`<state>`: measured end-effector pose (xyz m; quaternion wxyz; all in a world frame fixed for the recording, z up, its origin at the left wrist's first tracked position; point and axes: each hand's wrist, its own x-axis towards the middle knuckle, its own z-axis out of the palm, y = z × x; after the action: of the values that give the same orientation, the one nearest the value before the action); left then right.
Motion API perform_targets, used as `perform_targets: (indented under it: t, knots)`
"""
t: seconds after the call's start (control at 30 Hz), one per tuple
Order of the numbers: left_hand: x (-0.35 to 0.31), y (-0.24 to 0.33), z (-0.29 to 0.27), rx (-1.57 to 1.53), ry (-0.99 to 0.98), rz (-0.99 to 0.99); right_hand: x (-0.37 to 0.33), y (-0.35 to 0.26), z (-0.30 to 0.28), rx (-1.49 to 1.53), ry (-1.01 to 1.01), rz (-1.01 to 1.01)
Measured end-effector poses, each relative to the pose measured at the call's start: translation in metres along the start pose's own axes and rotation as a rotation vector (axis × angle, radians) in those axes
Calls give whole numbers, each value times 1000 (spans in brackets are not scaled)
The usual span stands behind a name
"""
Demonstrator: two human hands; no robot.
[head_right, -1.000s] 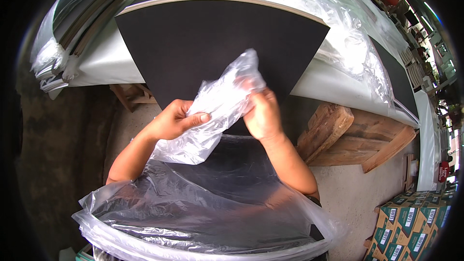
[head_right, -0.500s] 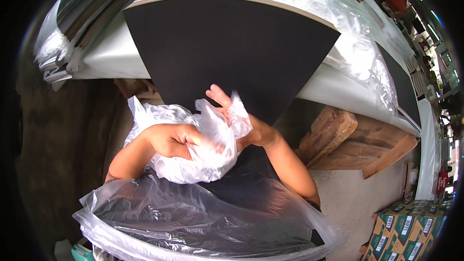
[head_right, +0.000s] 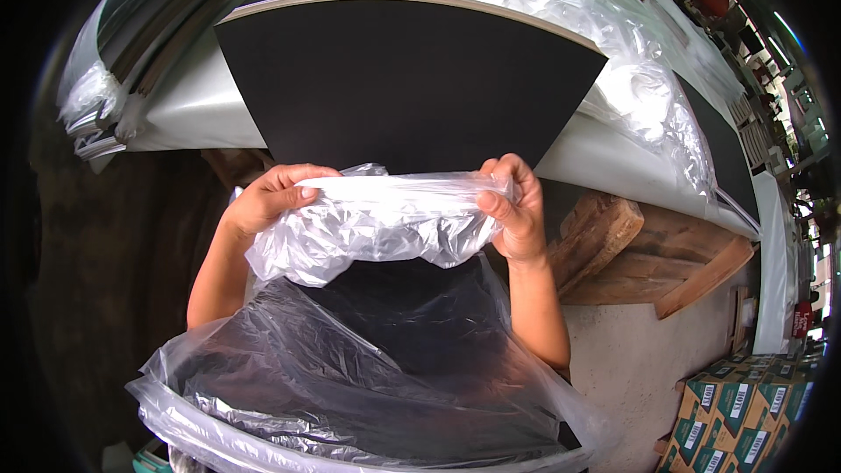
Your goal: The person takes black rectangular panels from a stack, places them inside thin plastic sheets, and folds the plastic over the edges by hand.
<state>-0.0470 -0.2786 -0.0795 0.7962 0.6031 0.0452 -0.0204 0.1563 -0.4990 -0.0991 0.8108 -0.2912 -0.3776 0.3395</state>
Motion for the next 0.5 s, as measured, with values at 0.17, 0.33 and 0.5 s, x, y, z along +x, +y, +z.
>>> perform_targets:
  t: [0.17, 0.33, 0.5]
  knots:
    - [-1, 16, 7, 959, -35, 225, -2, -5, 32, -391, 62, -91]
    - [16, 19, 58, 879, 176, 302, -6, 13, 60, -572, -128, -66]
    - [29, 3, 87, 271, 458, 367, -6, 17, 68, 44, -3, 341]
